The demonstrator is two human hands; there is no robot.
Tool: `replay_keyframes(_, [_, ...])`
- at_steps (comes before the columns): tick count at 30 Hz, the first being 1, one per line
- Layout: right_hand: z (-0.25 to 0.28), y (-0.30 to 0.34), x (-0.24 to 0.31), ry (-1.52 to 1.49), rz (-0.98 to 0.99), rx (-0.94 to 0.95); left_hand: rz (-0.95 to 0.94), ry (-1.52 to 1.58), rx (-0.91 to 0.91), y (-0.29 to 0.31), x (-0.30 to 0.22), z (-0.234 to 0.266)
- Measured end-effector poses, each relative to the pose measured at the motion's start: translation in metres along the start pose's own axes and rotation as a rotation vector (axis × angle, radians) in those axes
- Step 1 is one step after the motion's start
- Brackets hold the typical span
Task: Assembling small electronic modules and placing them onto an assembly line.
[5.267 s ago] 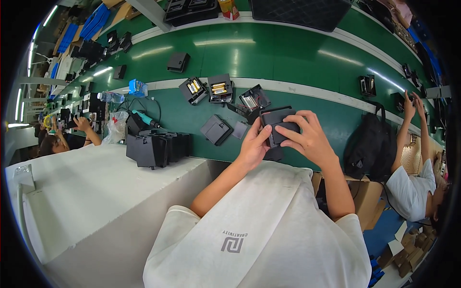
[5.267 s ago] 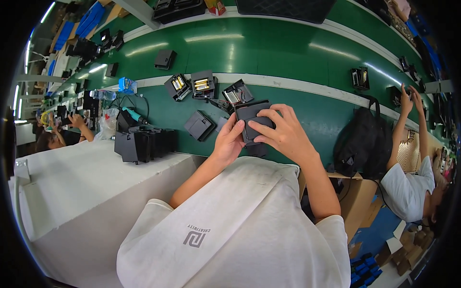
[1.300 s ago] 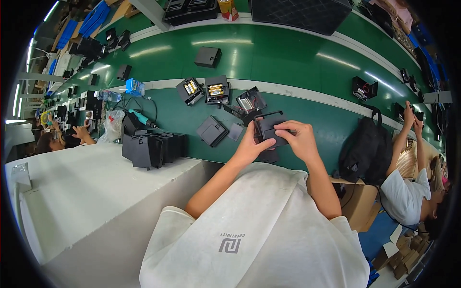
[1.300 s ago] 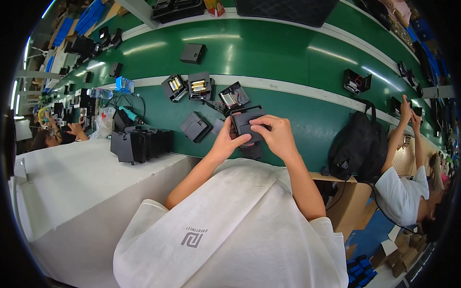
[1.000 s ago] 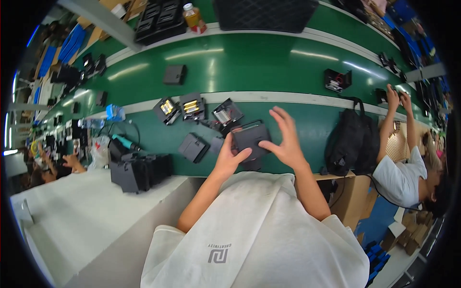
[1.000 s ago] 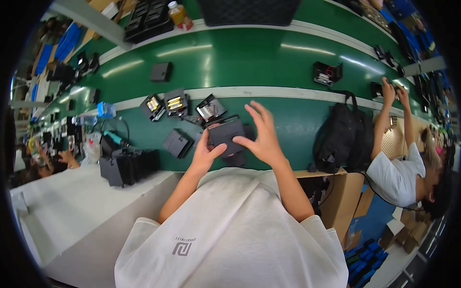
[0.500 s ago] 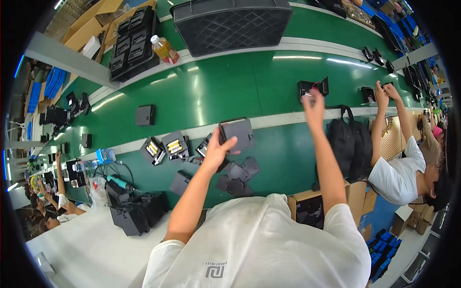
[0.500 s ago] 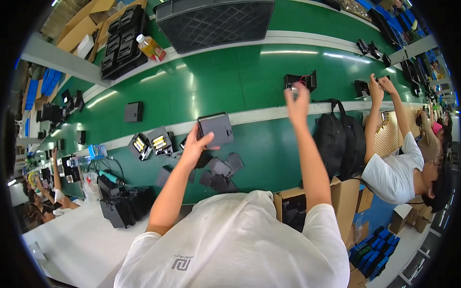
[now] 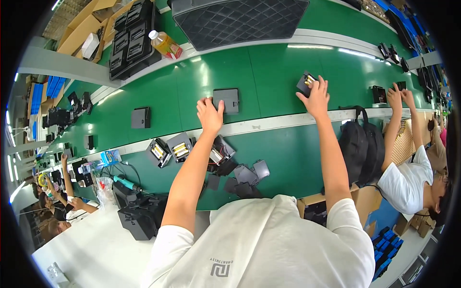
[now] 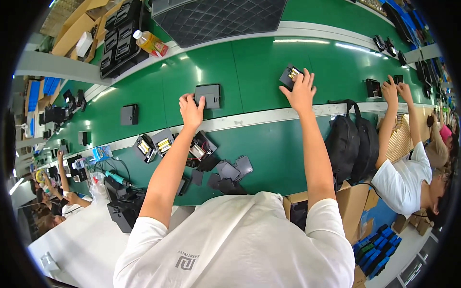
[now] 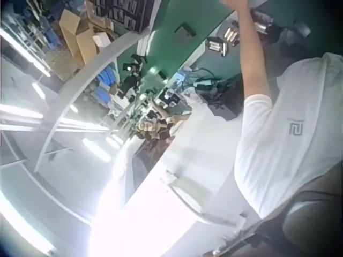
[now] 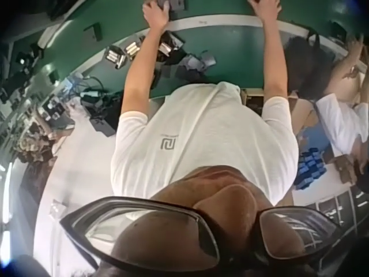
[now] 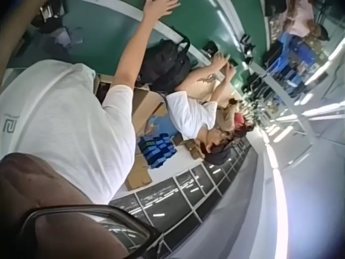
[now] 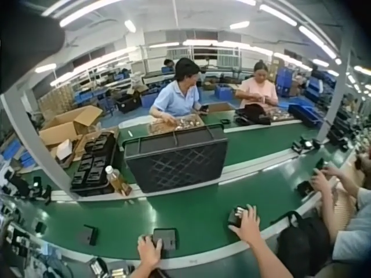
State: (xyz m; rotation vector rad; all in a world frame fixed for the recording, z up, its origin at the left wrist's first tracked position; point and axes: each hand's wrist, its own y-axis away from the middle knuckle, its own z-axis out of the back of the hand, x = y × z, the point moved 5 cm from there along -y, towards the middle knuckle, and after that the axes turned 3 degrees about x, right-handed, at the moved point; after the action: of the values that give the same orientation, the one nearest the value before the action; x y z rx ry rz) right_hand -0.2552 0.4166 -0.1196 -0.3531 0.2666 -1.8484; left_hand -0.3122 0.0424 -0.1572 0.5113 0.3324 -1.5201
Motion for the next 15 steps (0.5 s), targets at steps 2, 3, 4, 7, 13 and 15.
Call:
replay_keyframes(2, [-0.002,-0.002,-0.001,-0.021,-0.041,0.057,-0.057,0.005,-0.016,0.003,-0.007,0.009])
replay_keyframes(3, [-0.003,-0.004,-0.003,-0.038,-0.077,0.115,-0.111,0.014,-0.031,0.008,-0.011,0.014])
replay_keyframes(4, [-0.004,-0.006,-0.005,-0.055,-0.112,0.173,-0.165,0.025,-0.047,0.013,-0.016,0.019])
replay_keyframes(7, [0.014,0.002,0.010,-0.265,-0.071,0.362,-0.384,0.101,-0.227,0.042,-0.046,0.048])
replay_keyframes(13, [0.172,0.088,0.165,-0.826,0.718,0.629,0.459,1.241,0.613,0.122,-0.050,0.043])
replay_keyframes(15, [0.204,0.118,0.190,-0.848,0.819,0.718,0.293,1.648,1.314,0.161,-0.035,0.013])
